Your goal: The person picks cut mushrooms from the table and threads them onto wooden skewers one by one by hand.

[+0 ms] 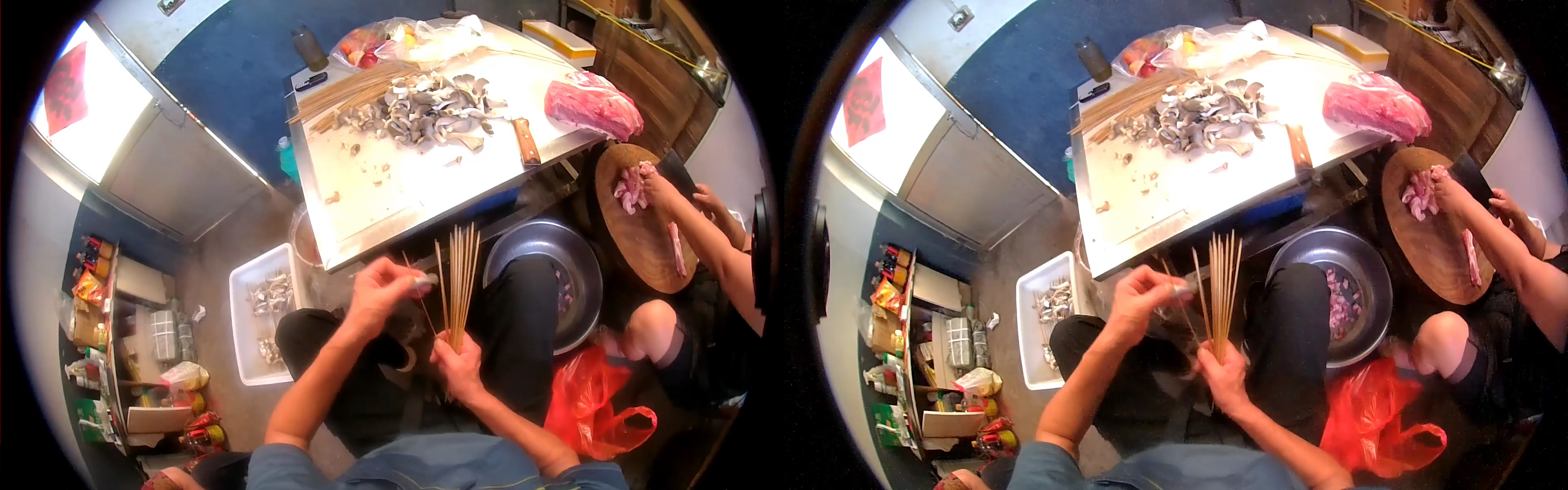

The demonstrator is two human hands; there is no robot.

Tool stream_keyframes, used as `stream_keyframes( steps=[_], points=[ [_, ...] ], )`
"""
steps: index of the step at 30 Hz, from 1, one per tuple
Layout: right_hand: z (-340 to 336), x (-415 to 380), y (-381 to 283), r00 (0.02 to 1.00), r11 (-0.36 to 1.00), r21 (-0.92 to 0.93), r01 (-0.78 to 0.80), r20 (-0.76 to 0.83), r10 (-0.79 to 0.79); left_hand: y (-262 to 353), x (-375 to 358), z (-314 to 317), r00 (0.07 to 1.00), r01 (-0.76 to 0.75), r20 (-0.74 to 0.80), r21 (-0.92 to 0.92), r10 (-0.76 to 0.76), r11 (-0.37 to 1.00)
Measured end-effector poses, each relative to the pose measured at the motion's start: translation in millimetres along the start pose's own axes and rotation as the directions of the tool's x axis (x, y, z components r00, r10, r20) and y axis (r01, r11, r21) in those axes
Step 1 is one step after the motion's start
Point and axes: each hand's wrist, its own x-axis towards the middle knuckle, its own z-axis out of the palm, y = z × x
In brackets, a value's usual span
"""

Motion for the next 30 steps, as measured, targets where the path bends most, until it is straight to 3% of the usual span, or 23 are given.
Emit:
stream_keyframes(
  steps=[3,5,7,9,11,13,16,18,19,21,23,25,26,28,30],
  points=[
    [0.6,3.7,-2.6,0.998,0.999,0.033,0.018,-0.053,-0.016,-2.2,-6.7,7.0,0.987,0.115,0.107,0.067,-0.122,0.991],
    [-0.9,3.3,-7.6,0.998,0.997,0.070,-0.030,-0.054,0.033,13.5,3.3,-0.1,0.990,0.034,0.120,0.303,-0.074,0.952],
    [-0.3,5.9,-2.3,0.998,0.998,0.059,0.012,-0.061,-0.008,33.4,30.3,-15.9,0.989,-0.141,0.043,0.528,0.139,0.837],
    [0.9,6.2,-4.5,0.997,0.996,0.069,-0.051,-0.055,0.055,67.4,73.0,-31.5,0.924,-0.179,-0.104,0.733,0.368,0.656],
    [1.5,7.9,-2.6,0.998,0.998,0.058,-0.040,-0.038,0.042,94.5,124.8,-49.8,0.797,-0.257,-0.066,0.862,0.601,0.437],
    [3.2,7.6,-5.0,0.994,0.992,0.070,-0.102,-0.038,0.105,104.7,185.8,-83.0,0.708,-0.290,-0.004,0.911,0.707,0.295],
    [2.1,7.5,-7.8,0.988,0.989,0.019,-0.149,-0.047,0.149,110.1,263.6,-122.3,0.683,-0.321,0.098,0.931,0.724,0.177],
    [-0.6,9.8,-1.7,0.984,0.985,0.023,-0.168,-0.057,0.169,109.8,294.1,-128.8,0.761,-0.239,0.164,0.970,0.628,0.036],
    [-2.0,11.7,0.9,0.984,0.985,0.025,-0.168,-0.061,0.169,107.5,305.9,-129.2,0.762,-0.242,0.167,0.969,0.625,0.037],
    [-1.9,15.6,1.5,0.978,0.981,0.045,-0.190,-0.077,0.193,102.6,323.3,-127.3,0.864,-0.183,0.160,0.983,0.477,0.003],
    [-2.2,17.9,-2.8,0.972,0.972,0.077,-0.222,-0.060,0.226,102.1,333.3,-126.4,0.866,-0.191,0.172,0.982,0.469,-0.009],
    [-1.1,18.1,-4.0,0.966,0.968,0.059,-0.243,-0.077,0.247,108.6,342.4,-129.9,0.847,-0.405,0.483,0.856,0.221,-0.320],
    [-0.9,18.4,-4.2,0.965,0.968,0.058,-0.245,-0.076,0.249,108.7,342.5,-130.9,0.849,-0.403,0.481,0.858,0.220,-0.319],
    [-0.3,17.0,-5.3,0.967,0.967,0.060,-0.246,-0.054,0.249,111.8,336.0,-126.3,0.857,-0.390,0.425,0.905,0.292,-0.171],
    [0.3,16.1,-6.7,0.968,0.968,0.053,-0.245,-0.047,0.247,107.6,324.6,-117.1,0.880,-0.320,0.355,0.934,0.316,-0.159]
  ],
)
